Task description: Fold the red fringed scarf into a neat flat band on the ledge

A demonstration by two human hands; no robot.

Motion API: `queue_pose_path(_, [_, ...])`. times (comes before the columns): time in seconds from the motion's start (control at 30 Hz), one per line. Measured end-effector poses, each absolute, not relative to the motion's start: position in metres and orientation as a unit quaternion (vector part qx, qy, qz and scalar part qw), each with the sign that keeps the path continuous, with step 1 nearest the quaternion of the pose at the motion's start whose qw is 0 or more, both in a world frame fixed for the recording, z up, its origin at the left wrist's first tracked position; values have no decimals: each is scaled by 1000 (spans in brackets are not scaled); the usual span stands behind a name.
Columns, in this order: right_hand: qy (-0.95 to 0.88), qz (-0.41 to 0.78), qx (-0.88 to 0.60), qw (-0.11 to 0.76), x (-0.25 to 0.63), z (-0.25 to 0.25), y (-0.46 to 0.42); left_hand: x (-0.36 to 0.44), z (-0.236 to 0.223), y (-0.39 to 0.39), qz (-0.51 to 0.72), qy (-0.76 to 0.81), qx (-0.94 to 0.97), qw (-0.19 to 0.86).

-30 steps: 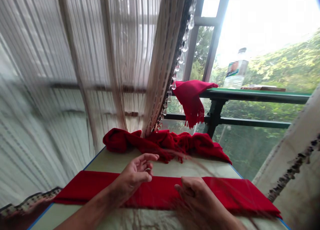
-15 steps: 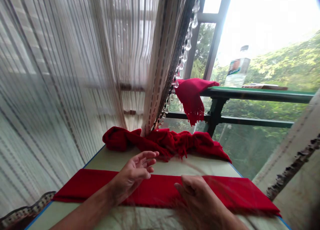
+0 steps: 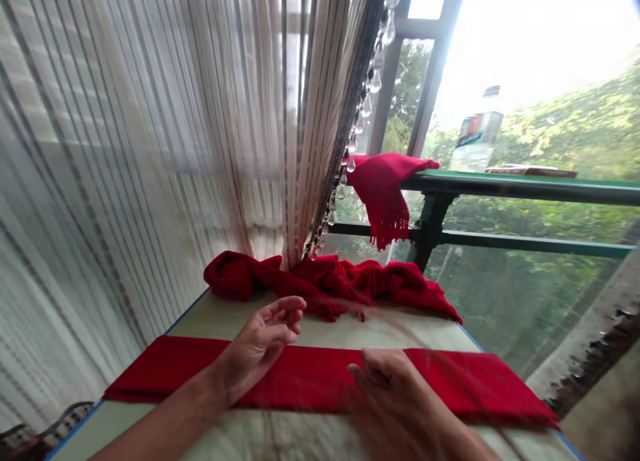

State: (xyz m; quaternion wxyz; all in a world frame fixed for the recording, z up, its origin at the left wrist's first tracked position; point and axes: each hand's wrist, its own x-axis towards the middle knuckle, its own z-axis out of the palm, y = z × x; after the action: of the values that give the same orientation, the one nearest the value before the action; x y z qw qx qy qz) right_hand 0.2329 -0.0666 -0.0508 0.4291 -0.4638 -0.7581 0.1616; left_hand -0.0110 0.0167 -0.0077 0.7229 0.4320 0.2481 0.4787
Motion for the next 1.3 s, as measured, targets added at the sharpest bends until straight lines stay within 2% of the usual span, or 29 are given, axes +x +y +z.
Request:
queue_pose_path(0.13, [-755, 153, -470, 432, 234, -50, -64, -12, -8, 18, 481, 265, 429, 717])
queue_pose_path(0.2, [-750, 133, -479, 436, 234, -48, -62, -12, -8, 18, 486, 269, 478, 681])
queue_pose_path(0.33, [-759, 106, -490, 416, 233, -45, -60, -13, -8, 12, 414, 271, 742, 453])
queue_pose_path(0.4, [-775, 119, -503, 364, 231, -45, -62, -13, -8, 8, 373, 254, 816, 362])
queue_pose_path(0.47, [-791, 125, -528, 283, 229, -46, -65, -12, -9, 5, 350, 244, 846, 320])
queue_pose_path(0.57, [-794, 113, -573, 168, 225, -47, -69, -14, -13, 4, 294, 244, 876, 295])
queue_pose_path(0.67, [-788, 106, -596, 116, 223, -47, -71, -17, -18, 2, 214, 232, 903, 290])
queue_pose_path(0.97, [-788, 112, -596, 109, 223, -41, -71, -12, -4, -10, 30, 275, 936, 219])
queue_pose_path(1.3, [-767, 77, -628, 109, 232, -50, -59, -17, -13, -12, 97, 247, 944, 198])
